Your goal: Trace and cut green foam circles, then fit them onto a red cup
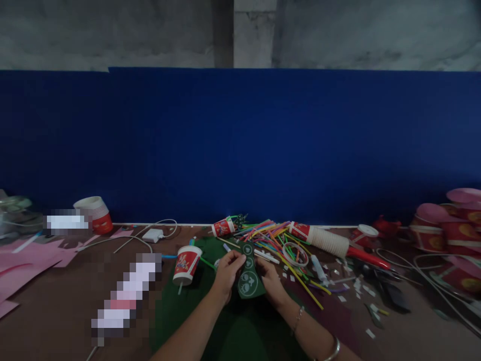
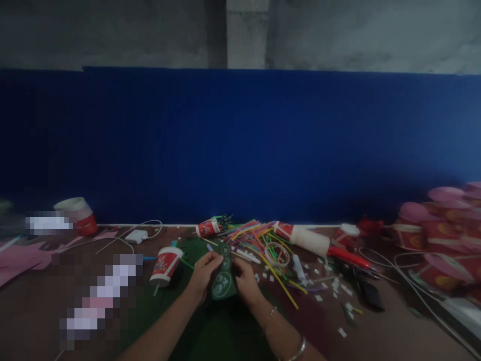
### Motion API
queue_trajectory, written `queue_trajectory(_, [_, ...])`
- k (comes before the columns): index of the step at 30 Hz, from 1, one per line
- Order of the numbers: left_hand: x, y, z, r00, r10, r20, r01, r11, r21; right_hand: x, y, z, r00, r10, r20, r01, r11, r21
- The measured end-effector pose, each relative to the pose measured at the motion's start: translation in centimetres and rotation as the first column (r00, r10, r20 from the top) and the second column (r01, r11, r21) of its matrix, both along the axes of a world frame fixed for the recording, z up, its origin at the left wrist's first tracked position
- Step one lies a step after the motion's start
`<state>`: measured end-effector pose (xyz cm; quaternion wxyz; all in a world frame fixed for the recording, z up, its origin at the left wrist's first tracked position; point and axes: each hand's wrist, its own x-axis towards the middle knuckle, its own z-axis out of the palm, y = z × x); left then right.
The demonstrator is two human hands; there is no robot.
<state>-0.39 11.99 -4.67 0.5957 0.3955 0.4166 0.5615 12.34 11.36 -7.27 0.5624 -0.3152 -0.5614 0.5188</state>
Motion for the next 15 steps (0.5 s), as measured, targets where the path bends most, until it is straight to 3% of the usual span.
queue_trajectory(7, [0.02,-0.05,0.03,1.000,0.015,-0.010,-0.015,1.000,-0.010,-0.02,-0.22,0.67,1.000,0.018,0.004,-0.018,1.000,-0.001])
queue_trajectory(15, [0.05,-0.07,-0.05,1.000,0.008,0.010,-0.008,1.000,-0.009,0.03,-0.02,0.12,1.000,0.003,0.031,-0.003,1.000,0.011])
